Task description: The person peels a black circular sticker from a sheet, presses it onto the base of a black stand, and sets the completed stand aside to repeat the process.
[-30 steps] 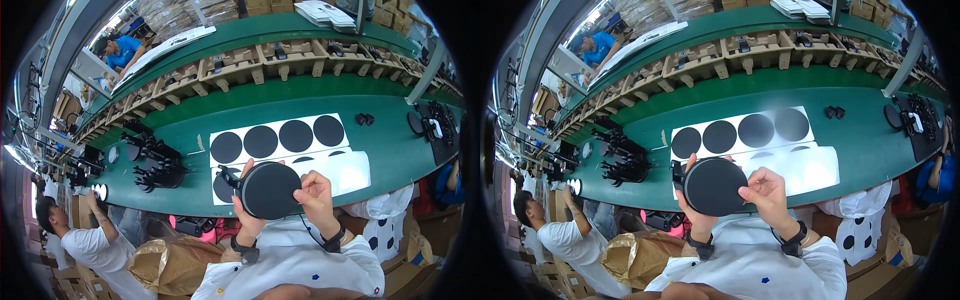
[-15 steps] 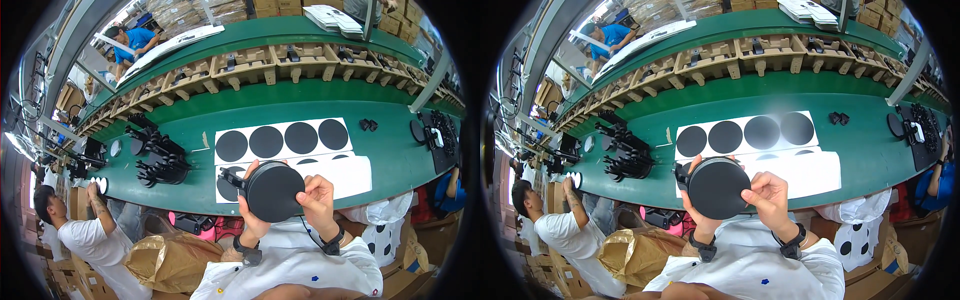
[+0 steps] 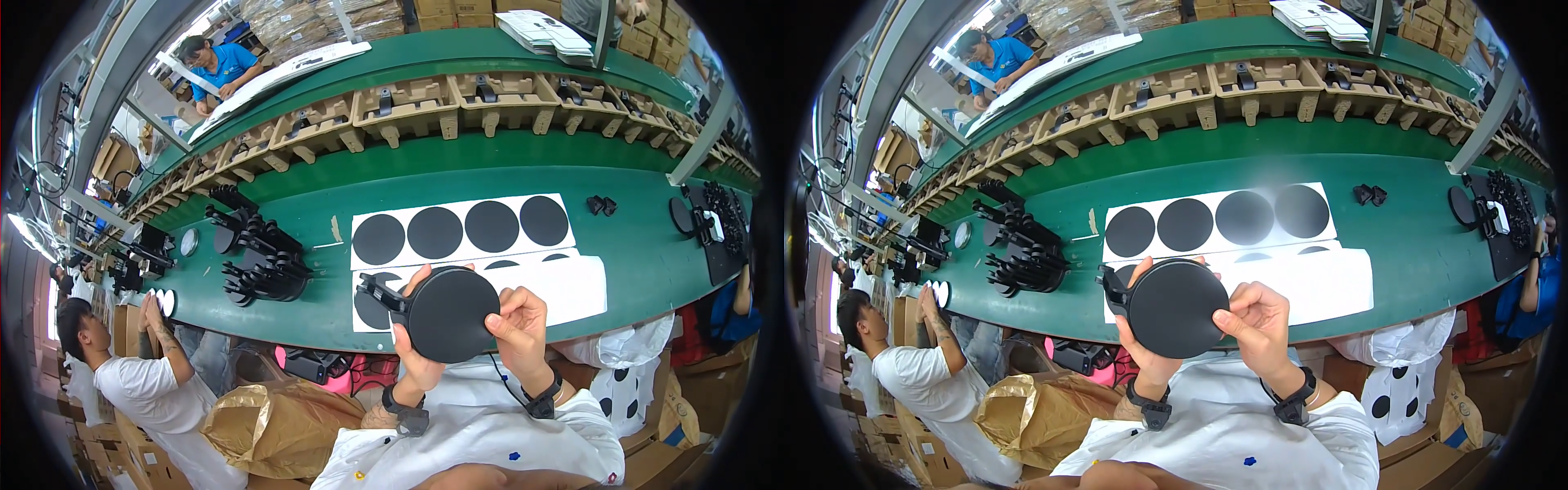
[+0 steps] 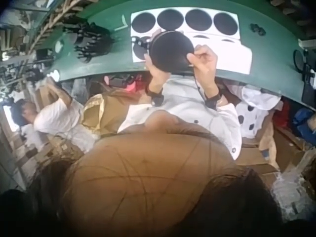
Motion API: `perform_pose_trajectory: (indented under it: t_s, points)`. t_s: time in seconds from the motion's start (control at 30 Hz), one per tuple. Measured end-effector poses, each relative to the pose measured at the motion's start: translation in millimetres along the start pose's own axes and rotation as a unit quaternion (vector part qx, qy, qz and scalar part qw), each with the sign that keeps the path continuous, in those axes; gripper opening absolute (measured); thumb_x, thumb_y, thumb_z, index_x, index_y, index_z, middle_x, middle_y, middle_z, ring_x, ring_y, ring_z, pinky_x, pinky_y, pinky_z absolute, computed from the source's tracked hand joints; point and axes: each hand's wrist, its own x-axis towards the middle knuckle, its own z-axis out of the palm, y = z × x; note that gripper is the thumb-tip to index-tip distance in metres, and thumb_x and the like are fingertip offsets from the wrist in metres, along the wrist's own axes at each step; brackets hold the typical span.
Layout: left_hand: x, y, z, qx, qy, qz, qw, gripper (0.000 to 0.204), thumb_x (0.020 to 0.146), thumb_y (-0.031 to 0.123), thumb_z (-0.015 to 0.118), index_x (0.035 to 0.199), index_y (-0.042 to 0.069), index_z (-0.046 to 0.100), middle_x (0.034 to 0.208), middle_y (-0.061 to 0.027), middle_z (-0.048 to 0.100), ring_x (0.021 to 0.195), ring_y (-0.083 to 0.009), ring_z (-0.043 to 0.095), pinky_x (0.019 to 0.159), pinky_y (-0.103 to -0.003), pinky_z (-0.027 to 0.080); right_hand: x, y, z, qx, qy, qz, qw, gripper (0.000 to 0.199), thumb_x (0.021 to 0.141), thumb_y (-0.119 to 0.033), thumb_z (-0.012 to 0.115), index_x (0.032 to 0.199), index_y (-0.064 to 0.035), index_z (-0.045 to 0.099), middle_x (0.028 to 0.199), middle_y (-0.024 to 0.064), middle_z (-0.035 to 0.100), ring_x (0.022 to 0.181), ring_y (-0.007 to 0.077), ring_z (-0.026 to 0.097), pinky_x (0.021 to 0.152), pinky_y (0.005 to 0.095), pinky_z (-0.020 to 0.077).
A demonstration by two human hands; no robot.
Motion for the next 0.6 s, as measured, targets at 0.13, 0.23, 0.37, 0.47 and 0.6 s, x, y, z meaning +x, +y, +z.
perform_pose_trajectory:
  t_s: [0.13,0.23,0.37,0.47,0.6]
  points:
    - [0.5,-0.4,1.5,-0.004,-0.020,-0.003,1.000,0.078,0.086,0.068,0.030,0.144,0.018,0.016,0.134,-0.0303,0.036,0.118,-0.0465,0.044,0.097,-0.054,0.039,-1.6,-4.7,0.8,-0.016,-0.002,0.000,1.000,0.015,0.077,0.011,0.063,0.077,0.0007,0.052,0.073,0.0070,0.054,0.061,0.0110,0.058,0.055,0.0210,0.0500]
    - [2.2,0.2,4.1,-0.034,-0.073,0.017,0.997,0.079,0.083,0.061,0.044,0.143,0.019,0.016,0.133,-0.0304,0.037,0.116,-0.0466,0.046,0.094,-0.054,0.042,-3.0,-9.1,6.9,-0.050,0.014,0.025,0.998,0.019,0.075,0.008,0.066,0.075,-0.0042,0.051,0.069,0.0035,0.052,0.062,0.0071,0.047,0.061,0.0199,0.0391]
    - [2.7,4.3,8.5,-0.043,-0.051,-0.013,0.998,0.081,0.077,0.048,0.054,0.143,0.021,0.016,0.132,-0.0301,0.038,0.113,-0.0473,0.048,0.092,-0.054,0.044,-2.2,-5.5,-1.0,-0.061,-0.014,0.003,0.998,0.014,0.077,0.011,0.063,0.078,0.0017,0.053,0.073,0.0075,0.055,0.060,0.0111,0.059,0.054,0.0214,0.0510]
    - [0.6,2.2,9.6,-0.060,-0.037,-0.009,0.997,0.081,0.074,0.041,0.055,0.143,0.022,0.016,0.132,-0.0301,0.038,0.113,-0.0479,0.048,0.093,-0.054,0.044,-1.0,-9.4,2.4,-0.098,-0.005,0.020,0.995,0.015,0.076,0.008,0.066,0.077,0.0013,0.053,0.073,0.0073,0.057,0.060,0.0106,0.059,0.052,0.0212,0.0505]
    - [-0.8,-1.2,9.7,-0.034,-0.019,0.010,0.999,0.081,0.074,0.039,0.054,0.143,0.023,0.016,0.131,-0.0304,0.039,0.113,-0.0481,0.049,0.093,-0.055,0.043,5.8,-23.1,4.3,-0.308,-0.020,0.028,0.951,0.018,0.074,0.000,0.072,0.077,-0.0003,0.055,0.073,0.0077,0.059,0.059,0.0114,0.061,0.052,0.0217,0.0504]
